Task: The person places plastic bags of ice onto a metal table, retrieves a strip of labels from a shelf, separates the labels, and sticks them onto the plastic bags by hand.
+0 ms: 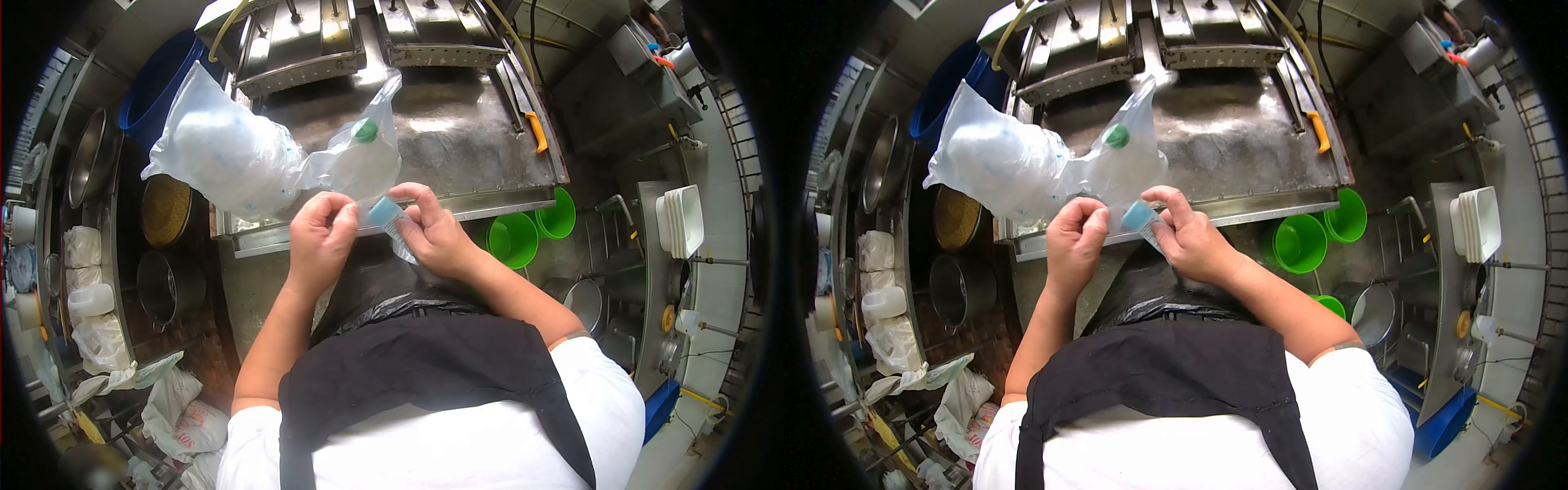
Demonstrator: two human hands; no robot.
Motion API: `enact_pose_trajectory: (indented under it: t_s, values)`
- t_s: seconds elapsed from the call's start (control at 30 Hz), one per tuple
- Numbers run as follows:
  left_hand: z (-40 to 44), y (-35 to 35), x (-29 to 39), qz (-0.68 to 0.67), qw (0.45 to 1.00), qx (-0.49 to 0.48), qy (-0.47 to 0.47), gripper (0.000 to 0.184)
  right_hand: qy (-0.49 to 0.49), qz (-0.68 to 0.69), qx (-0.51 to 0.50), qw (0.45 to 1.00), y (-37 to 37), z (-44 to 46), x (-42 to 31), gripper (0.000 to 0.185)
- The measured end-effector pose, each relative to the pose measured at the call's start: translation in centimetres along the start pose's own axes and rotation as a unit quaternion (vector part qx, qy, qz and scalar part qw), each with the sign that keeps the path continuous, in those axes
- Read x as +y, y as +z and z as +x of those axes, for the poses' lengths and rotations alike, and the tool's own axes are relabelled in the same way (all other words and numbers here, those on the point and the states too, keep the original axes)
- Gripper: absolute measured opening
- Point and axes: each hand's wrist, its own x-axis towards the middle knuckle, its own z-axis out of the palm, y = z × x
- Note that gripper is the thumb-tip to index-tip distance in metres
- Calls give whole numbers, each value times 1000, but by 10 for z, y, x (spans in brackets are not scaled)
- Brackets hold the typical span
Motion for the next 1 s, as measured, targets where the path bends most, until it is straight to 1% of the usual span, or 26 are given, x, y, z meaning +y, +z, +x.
enact_pose_trajectory:
  t_s: [0.03,0.07,0.1,0.13,0.17,0.2,0.23,0.3,0.4,0.47,0.53,0.57,0.6,0.63,0.67,0.7,0.73,0.77,0.83,0.9,0.97,1.0]
  values:
    - [0,0,0,12,999,43,8,7,14,-36,4,999,-2,0,-1,32]
    - [-1,-1,0,24,996,86,17,8,14,-37,4,999,-1,0,0,32]
    - [2,-1,8,145,976,118,114,3,-26,-61,1,998,-1,0,3,32]
    - [4,0,14,145,976,119,115,3,-67,-85,-2,994,0,0,6,32]
    - [6,2,19,243,936,127,220,6,-67,-86,-2,994,1,2,9,32]
    - [6,4,21,336,876,133,320,10,-110,-95,-3,989,3,4,10,32]
    - [5,8,22,336,875,133,321,10,-152,-104,-5,983,5,6,11,32]
    - [1,18,22,376,860,44,341,19,-151,-81,2,985,9,9,11,31]
    - [-3,28,20,377,857,44,347,24,-146,-44,10,988,6,12,7,31]
    - [-5,24,20,368,863,32,344,27,-141,-31,11,990,2,11,7,31]
    - [-6,20,17,275,912,34,304,23,-173,-65,36,982,-1,10,11,31]
    - [-6,20,17,275,912,34,303,23,-173,-64,35,982,-4,10,11,31]
    - [-5,19,18,196,959,48,200,22,-183,-85,20,979,-7,9,11,32]
    - [-3,19,18,112,987,61,93,21,-194,-105,5,975,-9,9,11,32]
    - [-2,18,16,113,987,61,92,21,-194,-105,5,975,-10,10,12,32]
    - [0,17,14,12,999,33,19,21,-222,-112,-3,969,-10,11,14,33]
    - [2,17,14,-89,995,5,-54,22,-251,-119,-11,961,-11,12,15,34]
    - [1,17,15,-124,989,-13,-80,19,-251,-119,-11,961,-12,13,15,34]
    - [1,14,6,-117,989,-27,-85,17,-240,-127,-44,961,-14,12,16,35]
    - [3,14,3,-108,989,-43,-90,15,-238,-132,-42,961,-14,12,16,32]
    - [3,15,5,10,999,-1,45,7,-235,-137,-37,962,-15,10,14,28]
    - [1,16,5,12,999,-7,45,7,-223,-142,-37,964,-15,10,13,29]
